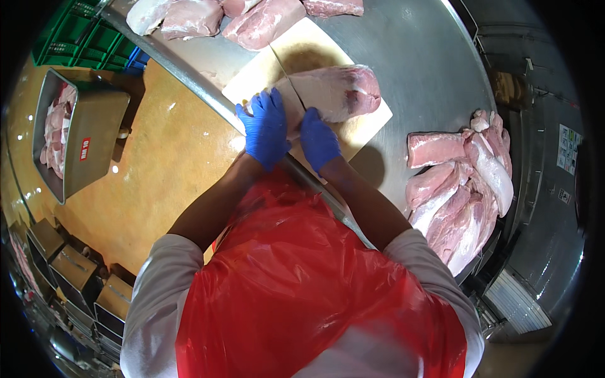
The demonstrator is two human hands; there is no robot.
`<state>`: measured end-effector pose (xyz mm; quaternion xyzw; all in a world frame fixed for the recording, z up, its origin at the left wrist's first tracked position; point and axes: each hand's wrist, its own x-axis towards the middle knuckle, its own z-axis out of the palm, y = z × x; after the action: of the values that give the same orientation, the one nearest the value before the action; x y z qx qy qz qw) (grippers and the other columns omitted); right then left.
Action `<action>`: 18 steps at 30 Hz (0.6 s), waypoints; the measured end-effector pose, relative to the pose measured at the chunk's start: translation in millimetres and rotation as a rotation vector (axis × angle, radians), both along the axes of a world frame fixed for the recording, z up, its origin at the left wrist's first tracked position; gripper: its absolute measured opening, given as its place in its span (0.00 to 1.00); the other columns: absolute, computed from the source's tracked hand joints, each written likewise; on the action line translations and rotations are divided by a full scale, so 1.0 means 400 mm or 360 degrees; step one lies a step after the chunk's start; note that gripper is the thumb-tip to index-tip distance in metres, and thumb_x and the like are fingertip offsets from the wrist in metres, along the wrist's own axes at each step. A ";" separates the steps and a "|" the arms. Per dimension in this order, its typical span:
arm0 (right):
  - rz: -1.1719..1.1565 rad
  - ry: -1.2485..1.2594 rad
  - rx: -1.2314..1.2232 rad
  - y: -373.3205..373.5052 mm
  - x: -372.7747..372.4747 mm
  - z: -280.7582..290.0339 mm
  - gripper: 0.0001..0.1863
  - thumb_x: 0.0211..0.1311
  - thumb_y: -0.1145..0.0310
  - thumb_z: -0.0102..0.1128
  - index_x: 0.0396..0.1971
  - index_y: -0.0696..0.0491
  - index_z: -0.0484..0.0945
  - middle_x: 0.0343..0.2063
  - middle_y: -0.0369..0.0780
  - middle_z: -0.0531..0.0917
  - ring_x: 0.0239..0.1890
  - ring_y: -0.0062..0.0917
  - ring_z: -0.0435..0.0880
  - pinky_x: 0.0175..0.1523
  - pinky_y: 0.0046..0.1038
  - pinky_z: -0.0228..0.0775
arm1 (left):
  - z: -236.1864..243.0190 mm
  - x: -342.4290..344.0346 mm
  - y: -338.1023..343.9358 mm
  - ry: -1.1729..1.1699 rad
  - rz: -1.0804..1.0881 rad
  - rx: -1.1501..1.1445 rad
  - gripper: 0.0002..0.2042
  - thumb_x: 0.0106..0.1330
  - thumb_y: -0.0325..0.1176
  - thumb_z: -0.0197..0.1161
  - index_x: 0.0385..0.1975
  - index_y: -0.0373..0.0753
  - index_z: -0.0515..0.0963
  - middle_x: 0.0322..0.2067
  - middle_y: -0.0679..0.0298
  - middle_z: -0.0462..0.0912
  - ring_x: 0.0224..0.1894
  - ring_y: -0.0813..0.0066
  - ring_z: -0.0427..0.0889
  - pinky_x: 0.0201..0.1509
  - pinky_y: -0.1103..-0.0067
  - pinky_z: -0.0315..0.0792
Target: The person cuts large pieces of pork belly into smaller portions using a knife on a cutting board. The person places the cut pieces into a metal bin and continues processing additional pieces from a pile on the table.
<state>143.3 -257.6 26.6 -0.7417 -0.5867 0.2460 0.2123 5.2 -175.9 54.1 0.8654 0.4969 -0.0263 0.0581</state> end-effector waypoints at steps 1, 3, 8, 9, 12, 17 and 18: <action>-0.0028 -0.0039 -0.0269 0.062 -0.017 0.031 0.12 0.72 0.70 0.44 0.48 0.60 0.68 0.38 0.58 0.84 0.45 0.55 0.84 0.48 0.51 0.75 | -0.021 0.005 -0.001 0.0029 0.0019 0.0186 0.58 0.34 0.54 0.79 0.68 0.30 0.59 0.56 0.50 0.69 0.61 0.55 0.68 0.60 0.43 0.61; -0.0037 -0.0080 -0.0509 0.081 -0.024 0.048 0.11 0.71 0.70 0.44 0.47 0.60 0.67 0.37 0.59 0.83 0.44 0.56 0.83 0.47 0.52 0.75 | -0.045 0.010 0.010 0.0103 0.0033 0.0350 0.58 0.35 0.54 0.79 0.68 0.31 0.60 0.56 0.49 0.68 0.62 0.54 0.67 0.60 0.43 0.61; 0.0042 -0.0162 -0.0249 -0.072 -0.007 0.051 0.11 0.68 0.73 0.45 0.47 0.61 0.65 0.34 0.61 0.82 0.37 0.57 0.83 0.42 0.53 0.74 | -0.030 -0.022 0.078 -0.0061 -0.0102 -0.0048 0.56 0.34 0.53 0.80 0.68 0.36 0.62 0.59 0.47 0.70 0.62 0.53 0.70 0.60 0.43 0.63; -0.0012 -0.0124 -0.0530 -0.115 -0.002 0.055 0.12 0.67 0.74 0.46 0.48 0.61 0.64 0.33 0.60 0.82 0.37 0.56 0.83 0.41 0.53 0.74 | -0.009 -0.023 0.103 -0.0042 -0.0104 -0.0178 0.56 0.35 0.52 0.80 0.68 0.37 0.62 0.59 0.47 0.70 0.62 0.52 0.71 0.61 0.45 0.64; -0.0018 -0.0089 -0.0761 -0.285 0.026 0.064 0.18 0.67 0.74 0.46 0.55 0.61 0.64 0.31 0.57 0.83 0.34 0.56 0.83 0.38 0.53 0.74 | 0.057 -0.054 0.222 -0.0359 -0.0095 -0.0777 0.54 0.37 0.50 0.80 0.68 0.38 0.62 0.59 0.45 0.74 0.61 0.51 0.75 0.63 0.55 0.68; -0.0076 -0.0190 -0.0812 -0.513 0.116 0.058 0.10 0.72 0.67 0.46 0.48 0.53 0.69 0.30 0.55 0.84 0.30 0.56 0.83 0.33 0.54 0.74 | -0.063 -0.210 0.442 -0.1724 0.0175 -0.2296 0.39 0.58 0.33 0.69 0.71 0.34 0.61 0.62 0.51 0.75 0.62 0.56 0.78 0.68 0.65 0.71; -0.0067 -0.0221 -0.0916 -0.527 0.119 0.076 0.09 0.73 0.66 0.45 0.47 0.53 0.69 0.31 0.53 0.84 0.30 0.55 0.83 0.33 0.53 0.75 | -0.059 -0.247 0.415 -0.2045 0.0531 -0.2571 0.36 0.62 0.31 0.63 0.72 0.34 0.59 0.64 0.51 0.73 0.64 0.57 0.76 0.71 0.64 0.68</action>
<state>191.1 -468.6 57.0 -0.7985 -0.4904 0.3465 -0.0422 -93.5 -10.0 30.7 0.3407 0.3203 0.1228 0.8753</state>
